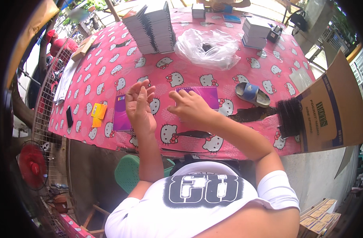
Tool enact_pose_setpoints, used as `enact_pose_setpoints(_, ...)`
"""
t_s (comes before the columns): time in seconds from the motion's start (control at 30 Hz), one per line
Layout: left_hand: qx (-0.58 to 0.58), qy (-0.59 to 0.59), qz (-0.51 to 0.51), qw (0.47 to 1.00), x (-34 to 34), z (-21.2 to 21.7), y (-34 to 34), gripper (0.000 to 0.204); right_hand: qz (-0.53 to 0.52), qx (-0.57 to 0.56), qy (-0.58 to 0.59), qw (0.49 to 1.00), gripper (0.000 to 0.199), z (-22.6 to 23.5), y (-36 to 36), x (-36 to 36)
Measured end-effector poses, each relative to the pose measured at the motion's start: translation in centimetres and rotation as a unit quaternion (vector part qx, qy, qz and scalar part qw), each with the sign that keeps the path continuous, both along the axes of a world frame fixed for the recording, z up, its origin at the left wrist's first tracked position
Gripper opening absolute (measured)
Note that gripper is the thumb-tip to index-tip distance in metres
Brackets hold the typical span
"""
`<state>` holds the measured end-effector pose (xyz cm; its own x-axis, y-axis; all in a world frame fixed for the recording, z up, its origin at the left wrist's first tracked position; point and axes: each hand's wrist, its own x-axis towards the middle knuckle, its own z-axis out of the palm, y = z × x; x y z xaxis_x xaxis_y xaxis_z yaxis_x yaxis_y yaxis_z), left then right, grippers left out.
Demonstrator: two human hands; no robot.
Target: The person binds notebooks by threading a spiral wire through the holes of several small notebooks and then uses a blue tool to bend the wire ends to secure them.
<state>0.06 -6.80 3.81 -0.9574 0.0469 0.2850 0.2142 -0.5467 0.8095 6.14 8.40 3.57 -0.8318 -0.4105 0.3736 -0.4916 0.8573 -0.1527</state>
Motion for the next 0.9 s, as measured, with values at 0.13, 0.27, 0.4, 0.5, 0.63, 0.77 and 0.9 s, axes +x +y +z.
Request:
enact_pose_setpoints(0.13, -0.008, -0.052, 0.0, 0.999, 0.4, -1.4, -0.4, 0.02, -0.008, 0.086, -0.111, 0.99, 0.029, -0.9, 0.6, -1.5)
enact_pose_setpoints(0.27, 0.001, -0.092, -0.002, 0.996, 0.3, -2.2, -0.7, 0.02, 0.048, 0.035, -0.15, 0.987, 0.029, 0.2, 1.9, -2.5)
enact_pose_setpoints(0.4, 0.003, -0.12, -0.026, 0.992, 0.0, -2.5, -0.1, 0.02, 0.063, 0.04, -0.168, 0.983, 0.029, 0.6, 1.9, -2.9)
enact_pose_setpoints(0.5, -0.008, -0.111, -0.024, 0.993, -0.2, -2.5, 0.4, 0.021, 0.058, 0.035, -0.192, 0.979, 0.03, 0.9, 1.9, -3.0)
enact_pose_setpoints(0.63, 0.001, -0.101, -0.054, 0.993, -0.2, -2.9, 1.0, 0.023, 0.075, 0.002, -0.182, 0.98, 0.033, 0.5, 2.5, -3.1)
enact_pose_setpoints(0.77, -0.021, -0.105, -0.072, 0.992, 0.0, -2.7, 1.6, 0.024, 0.081, -0.024, -0.173, 0.981, 0.032, 0.4, 2.8, -3.1)
enact_pose_setpoints(0.9, -0.018, -0.095, -0.074, 0.993, 0.2, -3.0, 1.6, 0.022, 0.079, -0.037, -0.179, 0.98, 0.031, 0.3, 3.0, -3.2)
